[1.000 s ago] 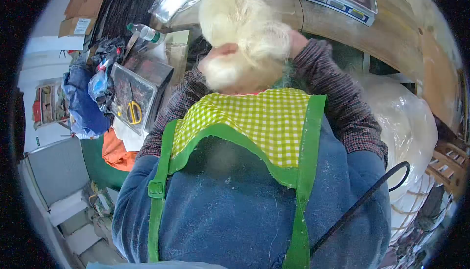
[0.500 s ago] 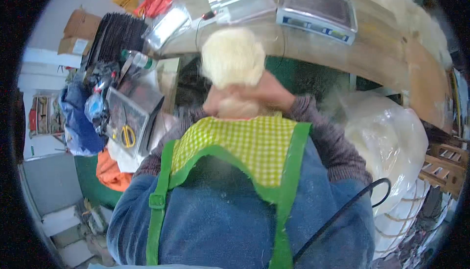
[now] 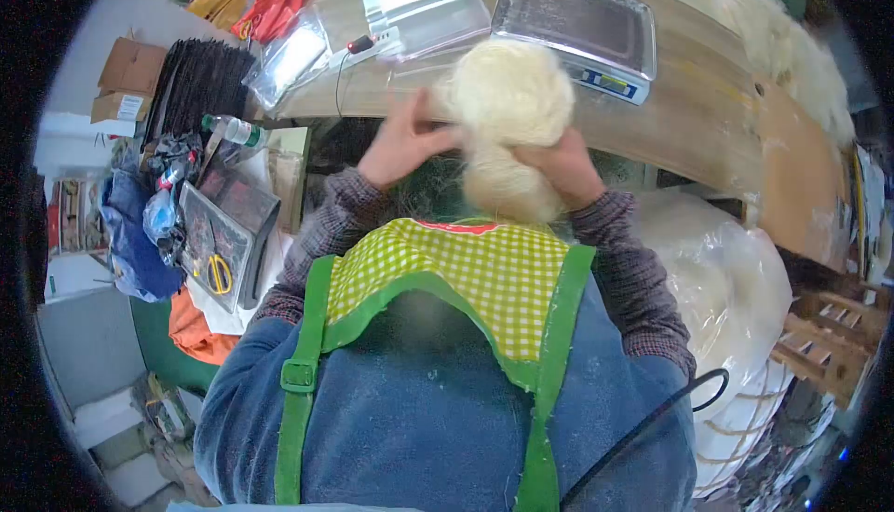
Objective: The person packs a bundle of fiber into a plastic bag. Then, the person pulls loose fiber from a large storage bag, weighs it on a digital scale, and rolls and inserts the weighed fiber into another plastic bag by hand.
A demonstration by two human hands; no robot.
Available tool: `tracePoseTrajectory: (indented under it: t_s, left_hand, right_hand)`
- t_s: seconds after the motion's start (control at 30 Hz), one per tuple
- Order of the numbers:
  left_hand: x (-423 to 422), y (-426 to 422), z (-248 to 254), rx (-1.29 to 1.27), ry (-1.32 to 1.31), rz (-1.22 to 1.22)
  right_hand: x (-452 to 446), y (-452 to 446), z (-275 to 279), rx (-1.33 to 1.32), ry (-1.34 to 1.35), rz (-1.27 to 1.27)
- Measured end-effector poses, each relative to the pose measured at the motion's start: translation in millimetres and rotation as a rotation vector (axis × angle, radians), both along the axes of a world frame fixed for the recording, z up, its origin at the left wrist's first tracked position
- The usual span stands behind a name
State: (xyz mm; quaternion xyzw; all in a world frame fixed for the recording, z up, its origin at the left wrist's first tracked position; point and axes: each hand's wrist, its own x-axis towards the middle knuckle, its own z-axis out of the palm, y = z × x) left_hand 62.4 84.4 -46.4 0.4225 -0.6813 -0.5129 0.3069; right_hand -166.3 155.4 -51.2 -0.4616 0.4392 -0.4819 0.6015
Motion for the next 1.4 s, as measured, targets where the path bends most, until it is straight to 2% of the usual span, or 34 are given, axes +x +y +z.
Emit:
tracePoseTrajectory:
  t_s: [0.03, 0.07, 0.13, 0.2, 0.23, 0.3, 0.33, 0.43, 0.47, 0.57, 0.6, 0.7, 0.73, 0.8, 0.83, 0.87, 0.9, 0.93, 0.97, 1.07, 1.1, 1.2, 1.33, 1.4]
  left_hand:
    - [2, -5, 11, -0.391, -0.162, 0.216]
    - [-3, -6, 22, -0.379, -0.171, 0.239]
    - [-22, -6, 38, -0.627, -0.064, 0.134]
    - [-51, -4, 28, -0.146, 0.102, -0.274]
    - [-63, -3, 15, -0.142, 0.099, -0.261]
    - [-74, -4, -16, 0.261, 0.513, -0.098]
    - [-76, -10, -15, 0.259, 0.514, -0.091]
    - [-72, -17, -10, 0.543, 0.602, -0.127]
    - [-72, -23, -8, 0.552, 0.598, -0.136]
    - [-72, -43, -7, 0.567, 0.699, -0.27]
    - [-69, -55, -7, 0.573, 0.702, -0.286]
    - [-58, -89, -17, 0.319, 0.448, -0.418]
    - [-50, -105, -25, 0.334, 0.449, -0.433]
    - [-17, -148, -52, 0.226, 0.188, -0.507]
    - [0, -177, -75, 0.008, -0.046, -0.417]
    - [16, -205, -96, -0.213, -0.269, -0.32]
    - [28, -226, -106, -0.197, -0.364, -0.214]
    - [32, -246, -114, -0.192, -0.459, -0.105]
    - [28, -265, -122, -0.193, -0.453, -0.126]
    - [14, -310, -144, -0.601, -0.677, -0.338]
    - [6, -320, -156, -0.604, -0.667, -0.356]
    - [-16, -332, -195, -0.66, -0.919, -0.378]
    - [-11, -315, -185, -0.788, -0.883, -0.283]
    - [-11, -321, -183, -0.778, -0.819, -0.284]
  right_hand:
    - [-8, -6, 5, 0.001, 0.035, -0.002]
    - [-11, -9, 7, 0.01, 0.032, 0.024]
    - [-11, -10, 12, -0.03, -0.044, 0.077]
    - [-12, -15, 7, -0.054, -0.084, 0.117]
    - [-11, -16, -5, 0.054, -0.234, 0.097]
    - [-8, -17, -28, 0.277, -0.537, 0.035]
    - [-10, -24, -31, 0.279, -0.535, 0.042]
    - [-7, -26, -45, 0.171, -0.267, -0.034]
    - [-9, -29, -48, 0.175, -0.27, -0.046]
    - [-24, -38, -59, -0.054, 0.561, 0.157]
    - [-32, -44, -64, -0.047, 0.568, 0.142]
    - [-51, -51, -90, 0.144, 0.612, -0.16]
    - [-52, -53, -81, 0.161, 0.612, -0.175]
    - [-54, -52, -44, -0.076, 0.876, -0.306]
    - [-54, -52, -30, -0.054, 0.877, -0.329]
    - [-54, -50, -16, 0.074, 0.733, -0.443]
    - [-51, -44, -11, 0.203, 0.584, -0.55]
    - [-46, -39, -12, 0.22, 0.587, -0.57]
    - [-42, -37, -16, 0.242, 0.55, -0.627]
    - [-25, -34, -25, 0.28, 0.478, -0.76]
    - [-15, -36, -26, 0.279, 0.431, -0.764]
    - [13, -40, -27, 0.285, 0.341, -0.783]
    - [35, -43, -25, 0.27, 0.335, -0.816]
    - [41, -42, -19, 0.39, 0.269, -0.811]
